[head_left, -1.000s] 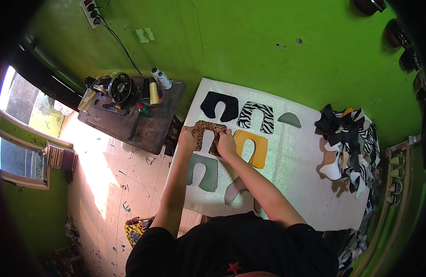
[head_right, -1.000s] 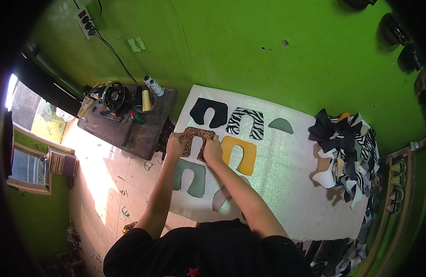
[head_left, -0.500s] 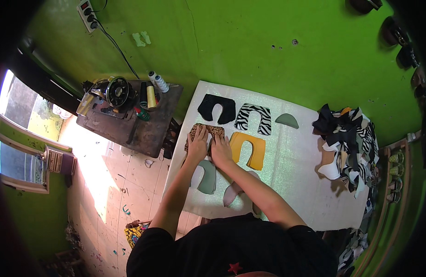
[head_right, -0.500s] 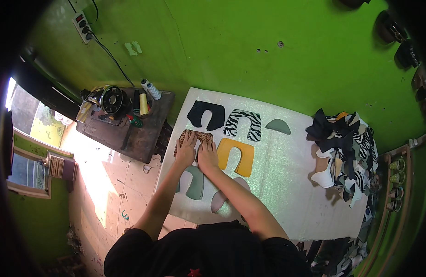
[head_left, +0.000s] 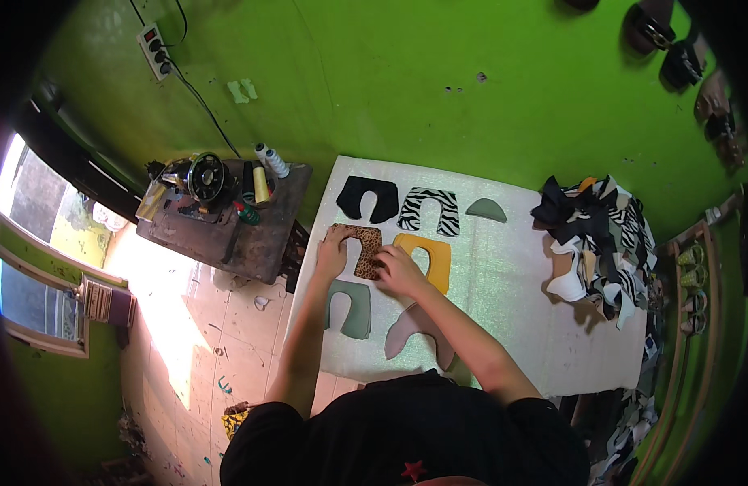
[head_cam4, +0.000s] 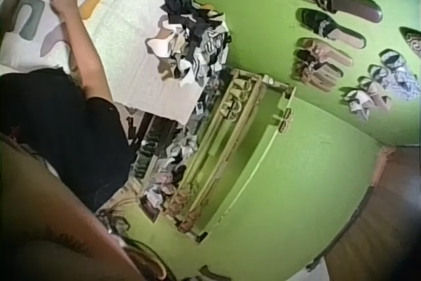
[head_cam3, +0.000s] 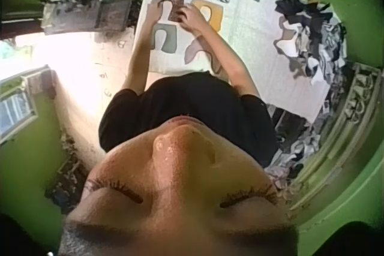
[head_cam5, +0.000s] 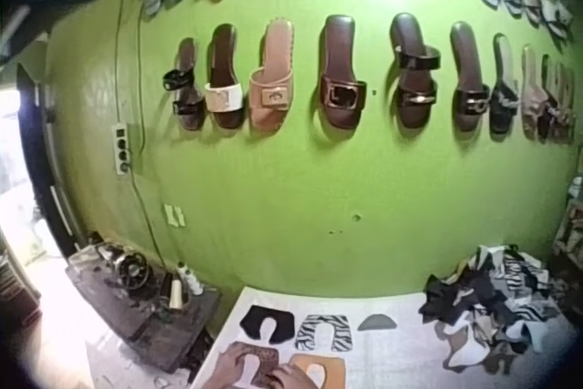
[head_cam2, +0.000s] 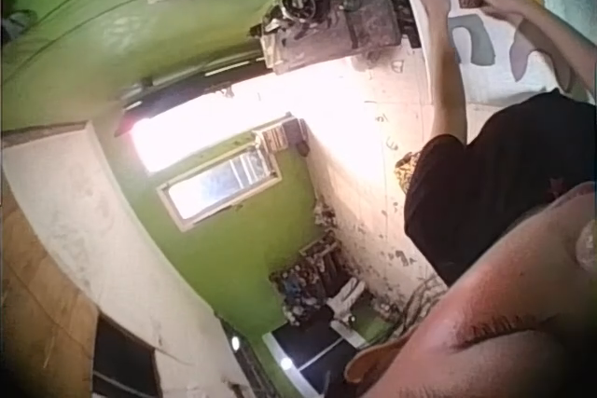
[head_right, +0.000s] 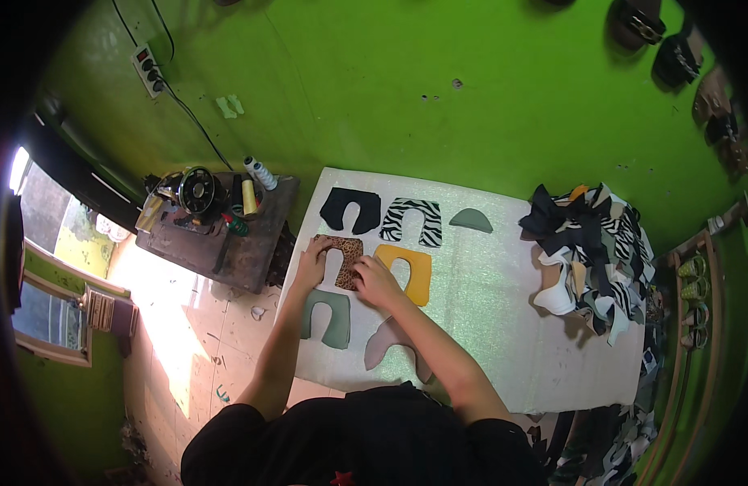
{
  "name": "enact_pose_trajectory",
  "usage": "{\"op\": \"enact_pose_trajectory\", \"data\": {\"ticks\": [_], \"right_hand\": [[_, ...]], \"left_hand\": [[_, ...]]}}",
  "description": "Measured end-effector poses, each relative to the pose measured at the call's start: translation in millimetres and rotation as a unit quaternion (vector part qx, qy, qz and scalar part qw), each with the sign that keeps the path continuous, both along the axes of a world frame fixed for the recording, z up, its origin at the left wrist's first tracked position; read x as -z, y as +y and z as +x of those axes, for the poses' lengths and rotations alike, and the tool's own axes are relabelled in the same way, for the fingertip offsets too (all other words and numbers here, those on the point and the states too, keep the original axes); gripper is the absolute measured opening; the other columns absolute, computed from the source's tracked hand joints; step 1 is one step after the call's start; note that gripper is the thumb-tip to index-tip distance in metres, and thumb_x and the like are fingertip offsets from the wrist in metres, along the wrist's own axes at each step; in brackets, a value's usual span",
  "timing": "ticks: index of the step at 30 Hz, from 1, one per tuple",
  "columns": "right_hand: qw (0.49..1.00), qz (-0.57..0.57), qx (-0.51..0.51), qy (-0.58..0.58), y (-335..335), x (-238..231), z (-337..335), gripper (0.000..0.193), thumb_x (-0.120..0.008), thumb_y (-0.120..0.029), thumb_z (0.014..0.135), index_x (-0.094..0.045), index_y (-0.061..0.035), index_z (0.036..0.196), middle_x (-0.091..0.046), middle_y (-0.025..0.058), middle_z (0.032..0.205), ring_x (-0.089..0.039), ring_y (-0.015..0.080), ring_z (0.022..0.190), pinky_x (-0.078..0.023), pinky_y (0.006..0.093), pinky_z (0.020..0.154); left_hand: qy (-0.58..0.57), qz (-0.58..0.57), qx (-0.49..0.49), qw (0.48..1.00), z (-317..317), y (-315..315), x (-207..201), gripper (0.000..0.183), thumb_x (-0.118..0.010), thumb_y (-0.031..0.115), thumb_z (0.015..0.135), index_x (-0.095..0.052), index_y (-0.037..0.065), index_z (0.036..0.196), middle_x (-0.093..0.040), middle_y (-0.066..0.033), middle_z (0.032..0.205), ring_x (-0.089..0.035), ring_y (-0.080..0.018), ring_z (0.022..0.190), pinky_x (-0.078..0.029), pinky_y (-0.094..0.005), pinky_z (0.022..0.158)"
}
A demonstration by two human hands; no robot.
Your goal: The recorder is sorting and organizing various patterned and colored leather pieces on a workbench in a workshop.
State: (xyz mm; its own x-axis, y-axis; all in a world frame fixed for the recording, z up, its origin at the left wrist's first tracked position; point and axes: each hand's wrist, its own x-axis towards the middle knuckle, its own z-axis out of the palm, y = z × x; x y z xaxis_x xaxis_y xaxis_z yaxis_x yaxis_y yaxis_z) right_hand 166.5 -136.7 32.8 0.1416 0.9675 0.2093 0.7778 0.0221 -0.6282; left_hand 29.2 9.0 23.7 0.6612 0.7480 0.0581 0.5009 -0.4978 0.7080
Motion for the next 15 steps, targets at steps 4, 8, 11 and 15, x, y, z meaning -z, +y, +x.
{"op": "enact_pose_trajectory", "data": {"ticks": [4,8,11,15], "right_hand": [[0.99,0.066,0.046,0.118,-64.7,-7.6,14.3,0.02,-0.055,-0.007,0.071,-0.057,-0.0012,0.091,-0.052,0.0134,0.098,-0.05,0.0304,0.093,-0.041,0.0348,0.082],[0.968,0.074,0.189,0.144,-147.4,-2.2,36.9,0.016,-0.054,-0.006,0.072,-0.058,-0.0003,0.087,-0.053,0.0158,0.092,-0.053,0.0315,0.089,-0.043,0.0349,0.079],[0.936,0.101,0.297,0.162,-204.3,7.0,46.4,0.015,-0.054,-0.006,0.074,-0.06,-0.0005,0.087,-0.055,0.0123,0.09,-0.055,0.0236,0.084,-0.044,0.0314,0.073],[0.909,0.1,0.36,0.183,-260.4,15.4,51.1,0.015,-0.053,-0.004,0.075,-0.06,-0.0007,0.089,-0.055,0.0105,0.091,-0.055,0.019,0.082,-0.044,0.0291,0.07]], "left_hand": [[-0.146,-0.04,0.027,0.988,11.2,-44.6,-17.4,0.029,-0.041,-0.004,0.077,-0.056,0.003,0.102,-0.05,-0.0241,0.112,-0.044,-0.0377,0.11,-0.023,-0.0399,0.103],[-0.157,-0.086,0.086,0.98,33.9,-115.6,-30.2,0.027,-0.042,-0.002,0.079,-0.055,0.001,0.102,-0.053,-0.0206,0.109,-0.049,-0.0332,0.105,-0.033,-0.0351,0.095],[-0.154,-0.206,0.155,0.954,55.8,-171.3,-35.1,0.025,-0.044,0.001,0.08,-0.056,0.002,0.102,-0.053,-0.0188,0.11,-0.048,-0.031,0.106,-0.035,-0.0336,0.091],[-0.114,-0.252,0.272,0.922,81.4,-229.3,-44.5,0.024,-0.045,0.004,0.081,-0.056,0.003,0.103,-0.052,-0.0175,0.111,-0.049,-0.0295,0.106,-0.036,-0.0334,0.091]]}}
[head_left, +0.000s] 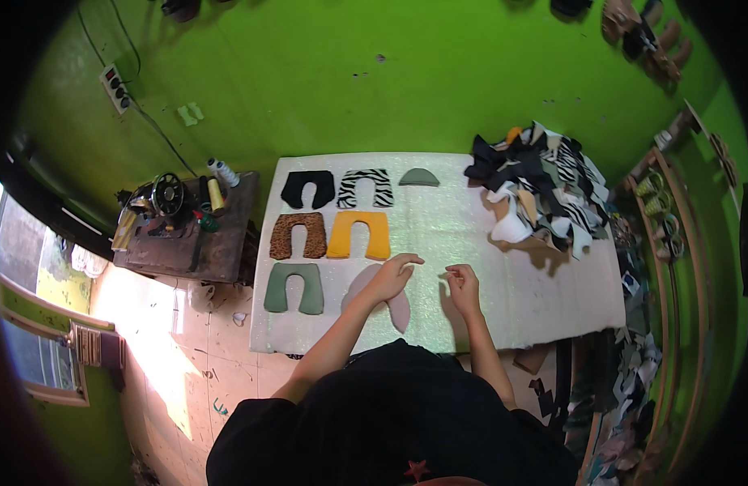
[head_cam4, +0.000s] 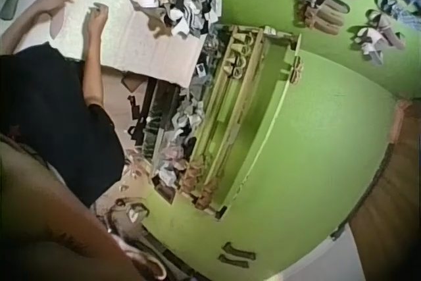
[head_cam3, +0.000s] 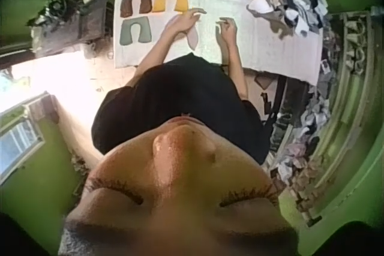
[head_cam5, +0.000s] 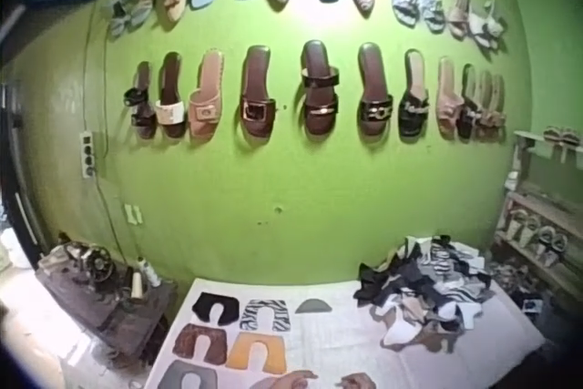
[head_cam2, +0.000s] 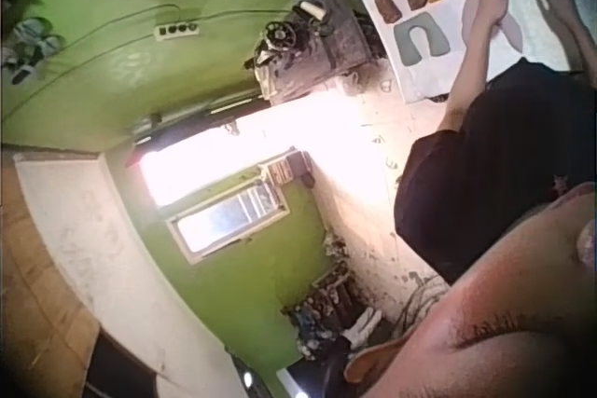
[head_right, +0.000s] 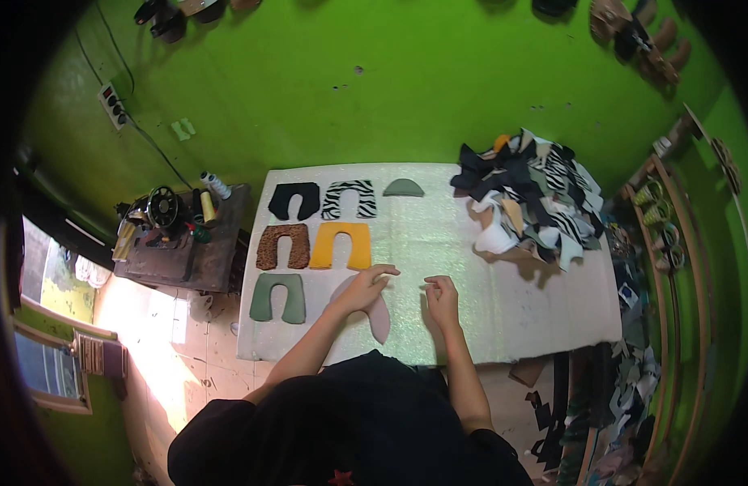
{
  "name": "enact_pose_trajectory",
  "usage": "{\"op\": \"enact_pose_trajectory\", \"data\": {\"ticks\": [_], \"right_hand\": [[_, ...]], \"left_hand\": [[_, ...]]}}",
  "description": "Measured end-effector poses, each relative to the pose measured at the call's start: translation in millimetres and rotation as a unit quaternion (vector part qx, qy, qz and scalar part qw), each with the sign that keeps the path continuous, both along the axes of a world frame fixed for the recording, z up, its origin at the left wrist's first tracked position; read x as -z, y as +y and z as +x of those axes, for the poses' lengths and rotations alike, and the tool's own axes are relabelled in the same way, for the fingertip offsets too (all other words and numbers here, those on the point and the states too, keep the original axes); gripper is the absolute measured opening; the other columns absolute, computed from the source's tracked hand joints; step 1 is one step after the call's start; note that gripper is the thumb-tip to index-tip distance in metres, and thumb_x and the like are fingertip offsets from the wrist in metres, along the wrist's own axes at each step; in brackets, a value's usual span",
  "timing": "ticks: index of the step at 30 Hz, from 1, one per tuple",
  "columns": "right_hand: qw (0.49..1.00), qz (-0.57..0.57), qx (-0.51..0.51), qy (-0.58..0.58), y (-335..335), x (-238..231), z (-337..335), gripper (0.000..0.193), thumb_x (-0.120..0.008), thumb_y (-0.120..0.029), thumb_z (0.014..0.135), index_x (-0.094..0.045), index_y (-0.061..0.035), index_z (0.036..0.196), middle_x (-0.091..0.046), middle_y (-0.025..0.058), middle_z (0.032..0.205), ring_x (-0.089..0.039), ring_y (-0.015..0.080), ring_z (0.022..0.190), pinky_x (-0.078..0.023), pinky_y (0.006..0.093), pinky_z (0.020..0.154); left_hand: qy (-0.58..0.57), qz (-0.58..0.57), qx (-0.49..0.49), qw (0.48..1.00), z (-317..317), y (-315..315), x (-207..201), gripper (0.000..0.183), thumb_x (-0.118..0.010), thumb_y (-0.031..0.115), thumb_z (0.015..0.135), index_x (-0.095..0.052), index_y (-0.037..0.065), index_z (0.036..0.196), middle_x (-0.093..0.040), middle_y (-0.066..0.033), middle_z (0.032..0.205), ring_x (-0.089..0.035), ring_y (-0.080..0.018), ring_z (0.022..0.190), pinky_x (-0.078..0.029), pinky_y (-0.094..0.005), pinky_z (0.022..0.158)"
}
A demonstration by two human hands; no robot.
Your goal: The recorder is sorting and organizing various patterned and colored leather pieces on a workbench in a workshop.
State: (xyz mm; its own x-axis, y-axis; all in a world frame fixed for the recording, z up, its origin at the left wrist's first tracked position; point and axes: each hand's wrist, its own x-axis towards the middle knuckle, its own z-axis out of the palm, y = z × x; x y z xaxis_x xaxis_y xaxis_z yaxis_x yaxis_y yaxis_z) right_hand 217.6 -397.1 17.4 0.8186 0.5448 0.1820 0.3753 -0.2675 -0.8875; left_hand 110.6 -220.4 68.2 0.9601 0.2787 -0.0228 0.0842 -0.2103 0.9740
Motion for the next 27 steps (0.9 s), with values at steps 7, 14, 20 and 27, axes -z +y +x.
{"op": "enact_pose_trajectory", "data": {"ticks": [7,14,20,27], "right_hand": [[0.999,0.021,0.024,0.018,-56.2,-22.3,16.0,0.015,-0.053,-0.001,0.076,-0.059,-0.0016,0.09,-0.053,0.0088,0.092,-0.053,0.0169,0.079,-0.045,0.0253,0.068],[0.995,0.062,0.041,-0.073,-95.9,-79.4,63.3,0.012,-0.053,-0.005,0.077,-0.059,-0.001,0.087,-0.056,0.0098,0.086,-0.056,0.0205,0.08,-0.045,0.0287,0.066],[0.983,0.114,0.063,-0.128,-127.4,-116.6,111.0,0.011,-0.052,-0.003,0.078,-0.059,0.0009,0.085,-0.057,0.0083,0.08,-0.056,0.0169,0.072,-0.044,0.0247,0.065],[0.98,0.122,0.086,-0.133,-147.7,-129.6,171.7,0.011,-0.053,-0.005,0.079,-0.059,0.0006,0.085,-0.057,0.0062,0.075,-0.055,0.0127,0.064,-0.043,0.0234,0.059]], "left_hand": [[-0.006,0.033,0.113,0.993,38.7,-66.4,-19.4,0.027,-0.045,0.008,0.083,-0.056,0.004,0.107,-0.055,-0.0156,0.107,-0.052,-0.0259,0.1,-0.039,-0.0332,0.088],[0.004,0.017,0.136,0.991,79.8,-100.4,-26.9,0.028,-0.045,0.011,0.086,-0.053,0.002,0.111,-0.056,-0.0105,0.108,-0.054,-0.0177,0.093,-0.042,-0.0302,0.083],[0.002,0.022,0.105,0.994,109.1,-119.3,-34.8,0.029,-0.047,0.014,0.086,-0.053,0.002,0.111,-0.055,-0.0107,0.109,-0.054,-0.0185,0.095,-0.042,-0.0313,0.085],[-0.012,0.011,0.077,0.997,141.0,-133.1,-28.6,0.031,-0.049,0.016,0.085,-0.051,0.002,0.112,-0.054,-0.0112,0.11,-0.052,-0.0208,0.1,-0.041,-0.0311,0.087]]}}
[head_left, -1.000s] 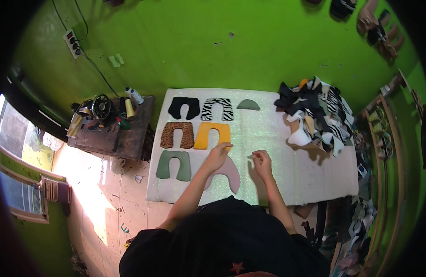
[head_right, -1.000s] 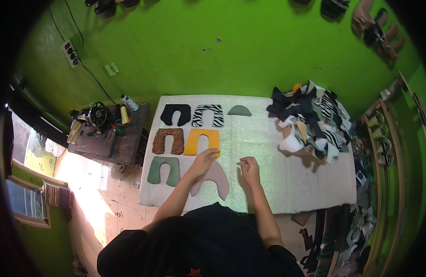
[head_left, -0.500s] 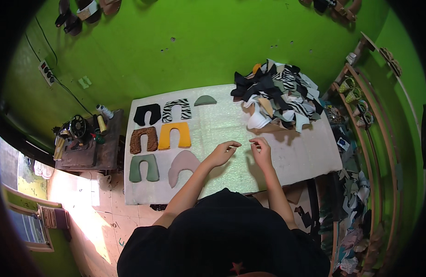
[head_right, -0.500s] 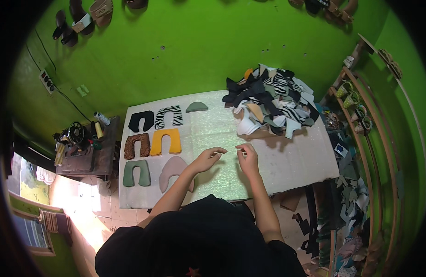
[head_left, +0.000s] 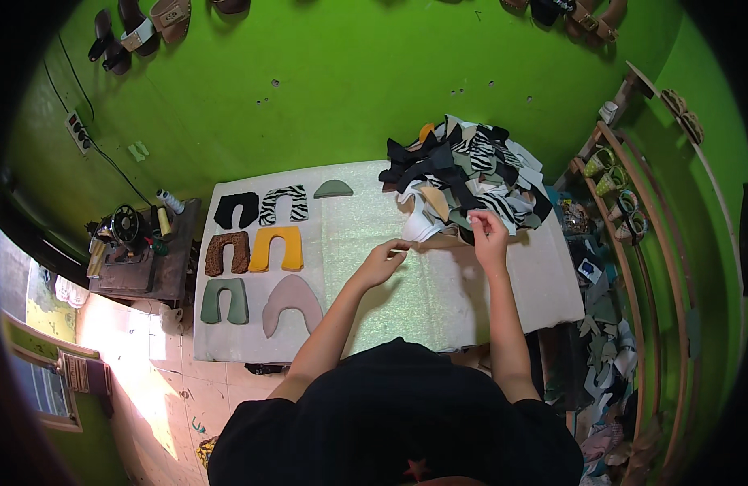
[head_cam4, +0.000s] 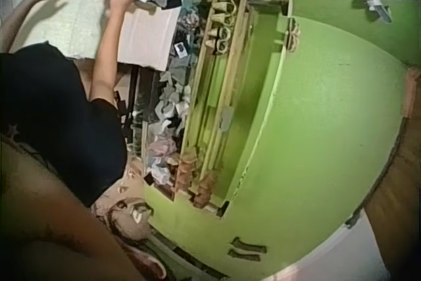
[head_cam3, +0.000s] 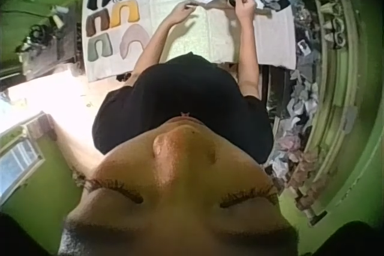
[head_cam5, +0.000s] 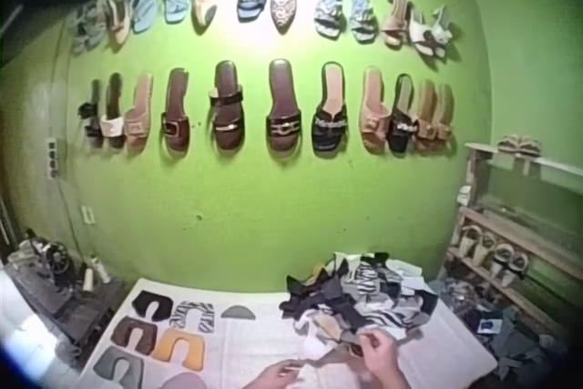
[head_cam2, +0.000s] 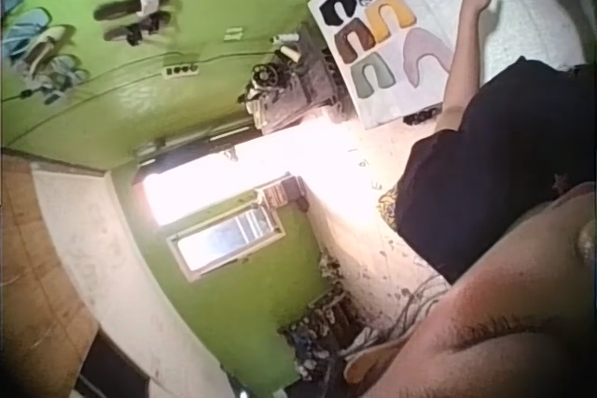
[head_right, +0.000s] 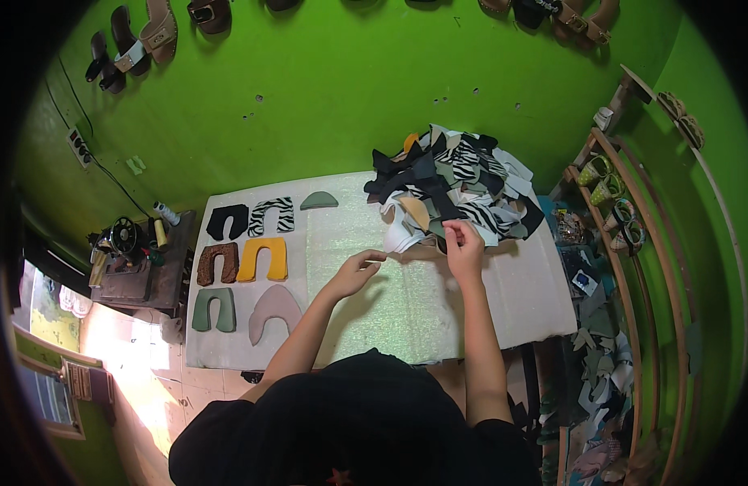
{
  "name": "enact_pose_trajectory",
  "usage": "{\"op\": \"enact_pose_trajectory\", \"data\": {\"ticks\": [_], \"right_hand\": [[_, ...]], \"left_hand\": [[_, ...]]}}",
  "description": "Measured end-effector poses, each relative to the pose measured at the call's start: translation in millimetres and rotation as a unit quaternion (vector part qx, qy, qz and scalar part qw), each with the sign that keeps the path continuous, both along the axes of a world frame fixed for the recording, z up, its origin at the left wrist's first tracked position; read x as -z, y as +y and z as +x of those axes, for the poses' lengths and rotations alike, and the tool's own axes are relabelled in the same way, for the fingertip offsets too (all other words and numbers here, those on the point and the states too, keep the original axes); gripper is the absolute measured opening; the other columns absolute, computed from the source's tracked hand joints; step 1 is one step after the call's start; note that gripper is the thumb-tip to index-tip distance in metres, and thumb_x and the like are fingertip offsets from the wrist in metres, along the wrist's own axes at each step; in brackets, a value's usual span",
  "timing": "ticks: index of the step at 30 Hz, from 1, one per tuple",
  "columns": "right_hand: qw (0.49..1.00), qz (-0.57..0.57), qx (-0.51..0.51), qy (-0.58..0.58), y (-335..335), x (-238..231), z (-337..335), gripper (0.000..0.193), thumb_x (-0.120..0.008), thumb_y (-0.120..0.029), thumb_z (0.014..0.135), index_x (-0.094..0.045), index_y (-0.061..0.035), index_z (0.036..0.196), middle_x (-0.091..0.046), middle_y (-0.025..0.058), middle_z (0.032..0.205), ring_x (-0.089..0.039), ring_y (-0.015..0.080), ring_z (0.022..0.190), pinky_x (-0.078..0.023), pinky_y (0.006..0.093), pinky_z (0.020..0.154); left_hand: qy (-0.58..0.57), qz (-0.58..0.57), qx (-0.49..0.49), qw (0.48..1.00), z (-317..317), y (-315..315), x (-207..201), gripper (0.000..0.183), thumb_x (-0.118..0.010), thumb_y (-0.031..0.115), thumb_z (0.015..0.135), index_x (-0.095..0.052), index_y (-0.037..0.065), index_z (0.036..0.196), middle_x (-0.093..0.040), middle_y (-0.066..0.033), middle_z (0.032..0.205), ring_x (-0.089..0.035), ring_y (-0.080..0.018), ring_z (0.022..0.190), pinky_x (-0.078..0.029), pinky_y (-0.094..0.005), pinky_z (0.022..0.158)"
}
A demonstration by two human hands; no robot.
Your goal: The recorder is sorting and organizing various patterned and colored leather pieces on a workbench in a workshop.
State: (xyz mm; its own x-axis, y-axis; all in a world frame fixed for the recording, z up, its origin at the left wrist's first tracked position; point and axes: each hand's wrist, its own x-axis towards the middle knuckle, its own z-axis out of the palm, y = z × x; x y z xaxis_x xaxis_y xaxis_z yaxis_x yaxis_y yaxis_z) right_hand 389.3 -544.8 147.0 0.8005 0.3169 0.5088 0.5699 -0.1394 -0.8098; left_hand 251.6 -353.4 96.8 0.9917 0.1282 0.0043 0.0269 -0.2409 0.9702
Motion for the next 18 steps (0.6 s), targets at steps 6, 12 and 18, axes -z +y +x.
{"op": "enact_pose_trajectory", "data": {"ticks": [6,12,18], "right_hand": [[0.998,-0.053,-0.033,0.017,16.6,-7.5,46.2,0.015,-0.057,-0.006,0.075,-0.058,-0.0012,0.089,-0.057,0.0064,0.08,-0.054,0.0149,0.068,-0.044,0.0257,0.06],[0.983,-0.163,-0.064,-0.047,57.2,-3.5,92.7,0.03,-0.061,-0.007,0.071,-0.052,-0.003,0.099,-0.053,0.0115,0.095,-0.053,0.0248,0.083,-0.043,0.0313,0.074],[0.933,-0.343,0.004,-0.107,84.6,22.8,120.5,0.039,-0.066,-0.012,0.065,-0.053,-0.0077,0.102,-0.053,0.0108,0.102,-0.047,0.0296,0.094,-0.035,0.04,0.086]], "left_hand": [[-0.048,0.039,-0.033,0.998,36.5,-13.4,-4.7,0.033,-0.051,0.017,0.083,-0.049,0.004,0.113,-0.053,-0.0116,0.111,-0.051,-0.021,0.102,-0.039,-0.0312,0.087],[-0.058,0.01,-0.033,0.998,58.7,-22.1,-5.5,0.031,-0.052,0.015,0.082,-0.05,0.003,0.111,-0.052,-0.012,0.111,-0.048,-0.021,0.105,-0.036,-0.031,0.09],[-0.089,0.066,-0.022,0.994,79.7,-12.4,-4.9,0.03,-0.052,0.013,0.081,-0.051,0.001,0.109,-0.054,-0.0121,0.109,-0.049,-0.0218,0.104,-0.035,-0.0312,0.092]]}}
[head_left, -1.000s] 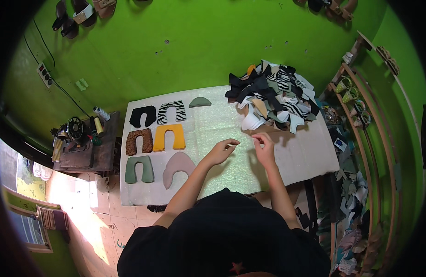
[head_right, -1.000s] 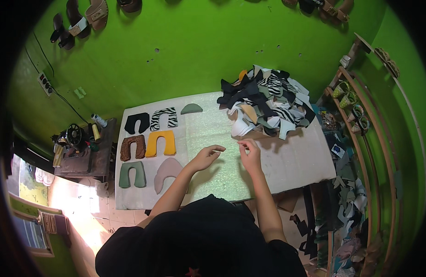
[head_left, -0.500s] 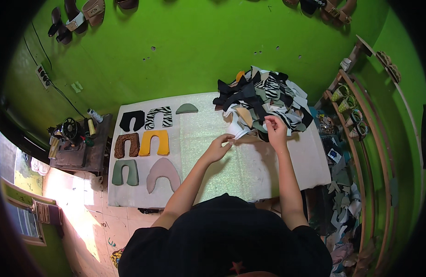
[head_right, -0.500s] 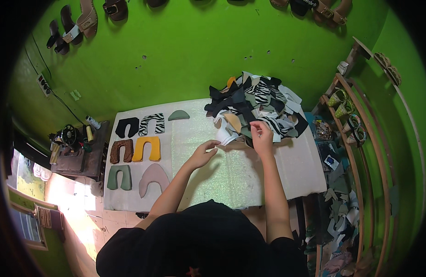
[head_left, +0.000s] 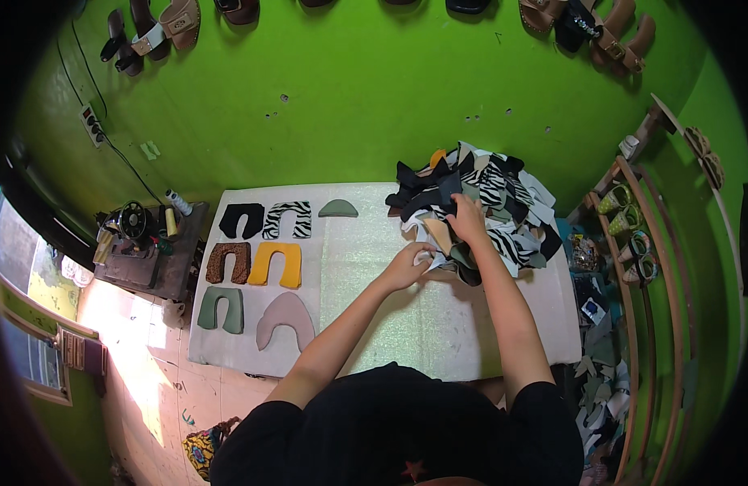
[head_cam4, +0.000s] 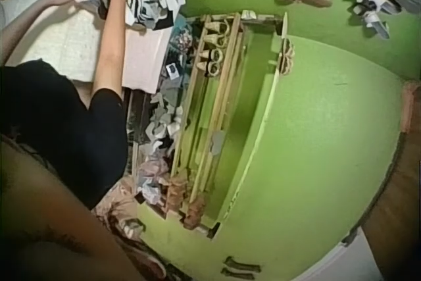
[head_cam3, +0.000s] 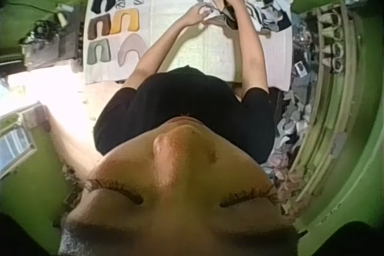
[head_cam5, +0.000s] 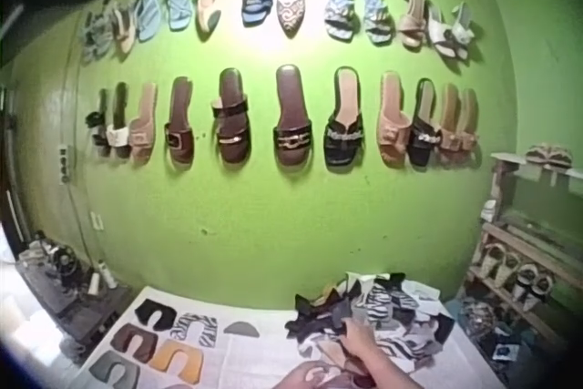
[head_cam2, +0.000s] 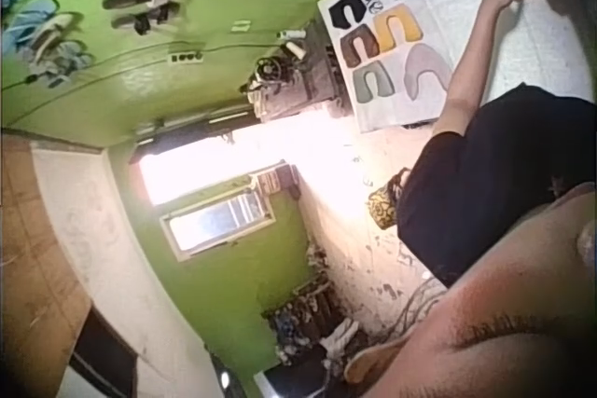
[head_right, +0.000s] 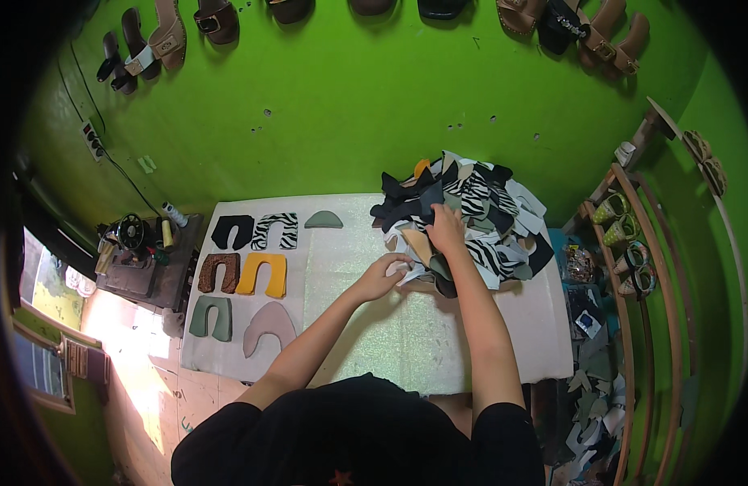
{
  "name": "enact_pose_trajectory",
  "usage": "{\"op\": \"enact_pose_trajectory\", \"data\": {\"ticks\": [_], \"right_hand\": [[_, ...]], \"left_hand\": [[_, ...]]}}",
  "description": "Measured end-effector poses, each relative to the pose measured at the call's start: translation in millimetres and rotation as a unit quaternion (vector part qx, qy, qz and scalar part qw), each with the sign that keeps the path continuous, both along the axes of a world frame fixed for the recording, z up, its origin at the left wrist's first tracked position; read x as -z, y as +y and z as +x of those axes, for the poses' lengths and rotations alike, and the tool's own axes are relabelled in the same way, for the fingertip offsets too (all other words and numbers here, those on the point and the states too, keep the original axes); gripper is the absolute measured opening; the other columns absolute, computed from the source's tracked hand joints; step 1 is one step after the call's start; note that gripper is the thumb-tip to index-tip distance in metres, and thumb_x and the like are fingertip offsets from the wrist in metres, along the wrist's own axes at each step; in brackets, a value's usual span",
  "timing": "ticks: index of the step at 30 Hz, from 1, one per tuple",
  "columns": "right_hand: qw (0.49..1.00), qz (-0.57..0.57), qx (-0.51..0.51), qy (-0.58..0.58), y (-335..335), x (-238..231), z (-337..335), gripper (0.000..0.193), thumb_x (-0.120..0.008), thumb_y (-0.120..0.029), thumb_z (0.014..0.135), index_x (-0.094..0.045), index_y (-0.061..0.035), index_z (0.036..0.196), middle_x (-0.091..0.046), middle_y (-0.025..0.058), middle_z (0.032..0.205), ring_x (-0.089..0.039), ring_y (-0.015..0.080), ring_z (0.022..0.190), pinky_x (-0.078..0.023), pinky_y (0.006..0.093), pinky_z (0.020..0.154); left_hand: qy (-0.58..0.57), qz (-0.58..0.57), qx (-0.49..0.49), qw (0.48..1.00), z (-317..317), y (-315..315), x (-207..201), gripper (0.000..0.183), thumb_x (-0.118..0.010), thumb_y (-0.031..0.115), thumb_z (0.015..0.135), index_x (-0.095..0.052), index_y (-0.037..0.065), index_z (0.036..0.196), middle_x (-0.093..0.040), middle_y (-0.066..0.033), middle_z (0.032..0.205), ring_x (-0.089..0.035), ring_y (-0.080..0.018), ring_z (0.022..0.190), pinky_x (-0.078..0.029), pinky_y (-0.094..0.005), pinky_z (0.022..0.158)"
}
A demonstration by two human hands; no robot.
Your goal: The recorder is sorting and organizing various patterned and colored leather pieces on a workbench in a workshop.
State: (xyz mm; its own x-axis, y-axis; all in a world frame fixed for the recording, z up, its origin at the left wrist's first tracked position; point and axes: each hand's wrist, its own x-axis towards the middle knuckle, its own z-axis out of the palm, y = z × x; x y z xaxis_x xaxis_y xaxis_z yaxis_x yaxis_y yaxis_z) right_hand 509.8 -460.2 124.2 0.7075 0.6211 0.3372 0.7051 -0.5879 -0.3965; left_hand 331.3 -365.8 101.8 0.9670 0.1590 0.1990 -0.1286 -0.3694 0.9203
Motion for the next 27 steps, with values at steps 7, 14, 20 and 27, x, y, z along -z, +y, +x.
{"op": "enact_pose_trajectory", "data": {"ticks": [7,14,20,27], "right_hand": [[0.997,-0.013,-0.028,-0.07,-1.3,-19.2,-33.7,0.016,-0.064,-0.011,0.064,-0.061,-0.0122,0.08,-0.055,0.0029,0.088,-0.05,0.0236,0.087,-0.035,0.0376,0.076],[0.98,0.037,-0.184,-0.063,-15.4,-25.3,-99.2,0.009,-0.061,-0.01,0.069,-0.059,-0.0108,0.078,-0.053,0.0037,0.083,-0.054,0.0213,0.078,-0.034,0.0382,0.073],[0.965,-0.018,-0.261,0.003,-26.4,-15.0,-123.2,0.022,-0.063,-0.025,0.071,-0.063,-0.0109,0.088,-0.057,0.0046,0.092,-0.055,0.0204,0.085,-0.034,0.0365,0.082],[0.976,0.11,-0.155,0.105,-46.1,-30.8,-102.0,0.018,-0.059,-0.021,0.074,-0.063,-0.0082,0.086,-0.057,0.0071,0.086,-0.054,0.025,0.082,-0.036,0.0357,0.08]], "left_hand": [[0.09,-0.042,-0.057,0.993,11.1,24.4,-2.6,0.031,-0.052,0.023,0.083,-0.056,0.003,0.106,-0.057,-0.009,0.103,-0.053,-0.0185,0.091,-0.043,-0.0316,0.079],[0.211,-0.347,-0.058,0.912,9.1,23.6,-25.6,0.035,-0.047,0.04,0.085,-0.058,0.008,0.096,-0.06,-0.0034,0.089,-0.056,-0.0124,0.078,-0.043,-0.027,0.067],[0.196,-0.343,-0.074,0.916,-1.2,25.0,-10.3,0.023,-0.046,0.02,0.088,-0.056,0.0,0.094,-0.061,-0.0078,0.088,-0.058,-0.0122,0.069,-0.049,-0.0242,0.062],[0.136,-0.318,-0.128,0.929,-19.2,33.6,-25.4,0.025,-0.039,0.019,0.091,-0.038,-0.002,0.107,-0.062,-0.0185,0.09,-0.061,-0.0203,0.065,-0.05,-0.0275,0.061]]}}
